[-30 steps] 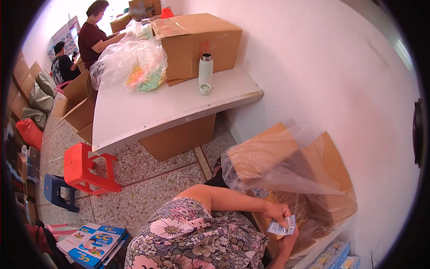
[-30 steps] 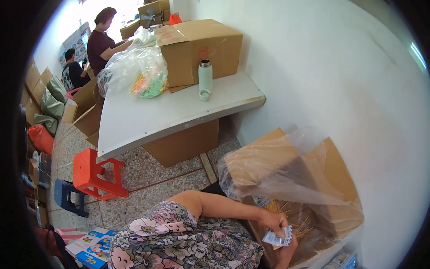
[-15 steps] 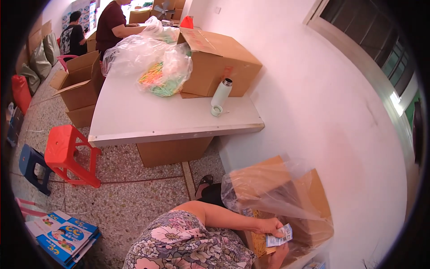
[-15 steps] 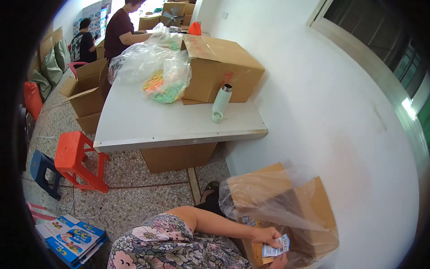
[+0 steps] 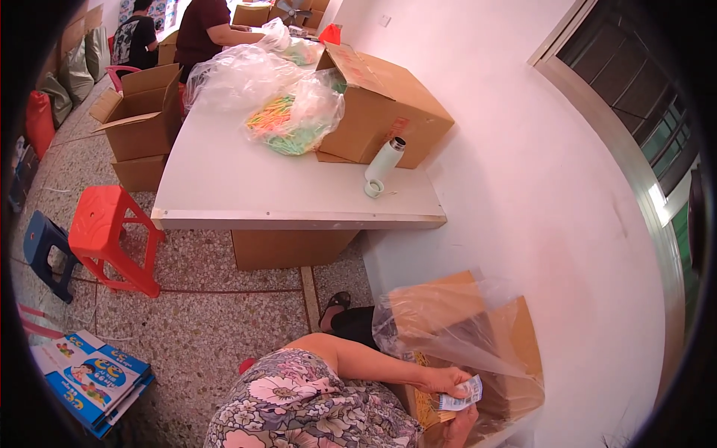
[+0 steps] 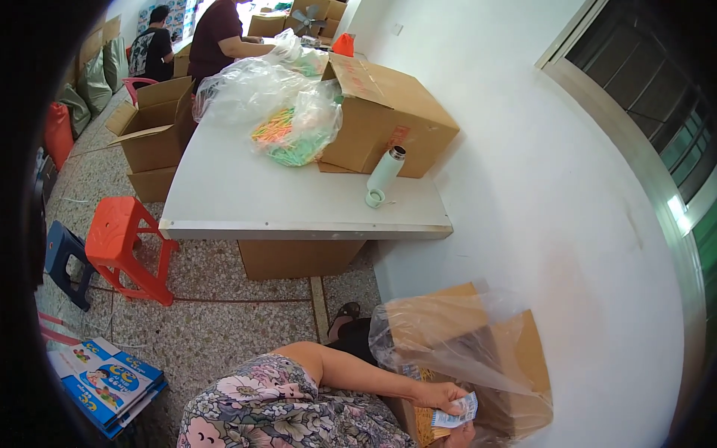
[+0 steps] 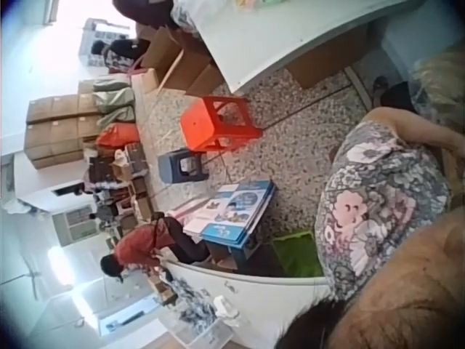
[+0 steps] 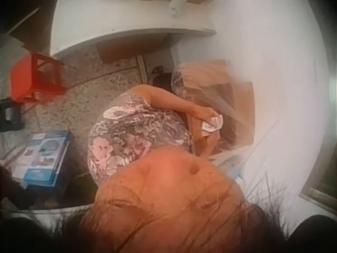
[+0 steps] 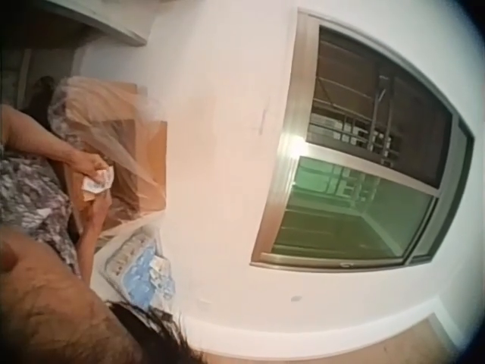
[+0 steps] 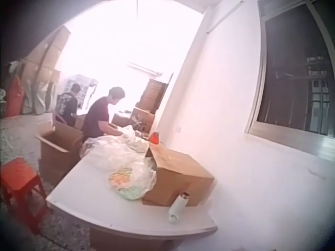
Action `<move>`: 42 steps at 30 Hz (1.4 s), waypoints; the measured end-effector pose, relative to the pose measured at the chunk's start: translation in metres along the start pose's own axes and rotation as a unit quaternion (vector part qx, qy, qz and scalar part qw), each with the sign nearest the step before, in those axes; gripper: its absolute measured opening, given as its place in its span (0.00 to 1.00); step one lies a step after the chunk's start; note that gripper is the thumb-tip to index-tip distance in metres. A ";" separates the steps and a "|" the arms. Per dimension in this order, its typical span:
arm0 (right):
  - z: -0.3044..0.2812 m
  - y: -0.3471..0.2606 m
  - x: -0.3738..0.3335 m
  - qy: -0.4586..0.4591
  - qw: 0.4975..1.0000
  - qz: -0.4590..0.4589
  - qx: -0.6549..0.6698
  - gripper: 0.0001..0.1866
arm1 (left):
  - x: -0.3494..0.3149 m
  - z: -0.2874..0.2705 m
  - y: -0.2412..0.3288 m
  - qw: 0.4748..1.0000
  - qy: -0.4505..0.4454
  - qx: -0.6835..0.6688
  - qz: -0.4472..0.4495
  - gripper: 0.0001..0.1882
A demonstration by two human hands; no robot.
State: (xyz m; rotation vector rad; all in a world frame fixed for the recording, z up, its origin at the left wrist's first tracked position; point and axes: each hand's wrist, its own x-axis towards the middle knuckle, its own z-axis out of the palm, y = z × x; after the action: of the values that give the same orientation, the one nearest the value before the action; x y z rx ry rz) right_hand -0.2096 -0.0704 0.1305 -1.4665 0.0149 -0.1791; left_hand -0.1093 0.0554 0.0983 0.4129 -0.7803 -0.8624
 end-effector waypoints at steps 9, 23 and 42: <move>-0.016 0.006 -0.004 0.106 0.993 0.038 -0.030 0.16 | 0.005 0.016 0.000 0.997 -0.060 0.018 -0.051 0.18; -0.011 -0.005 -0.021 0.122 0.984 0.041 -0.123 0.11 | 0.022 0.000 -0.061 0.956 0.082 0.277 0.054 0.13; -0.036 0.018 0.003 0.188 0.966 0.144 -0.099 0.09 | 0.052 0.000 -0.018 0.906 0.349 0.123 -0.207 0.13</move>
State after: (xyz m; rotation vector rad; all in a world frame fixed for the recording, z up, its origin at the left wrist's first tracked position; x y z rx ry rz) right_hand -0.2085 -0.1043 0.1088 -1.5915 0.5658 -0.2194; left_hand -0.0973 0.0027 0.1102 1.0727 -0.1218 -0.9206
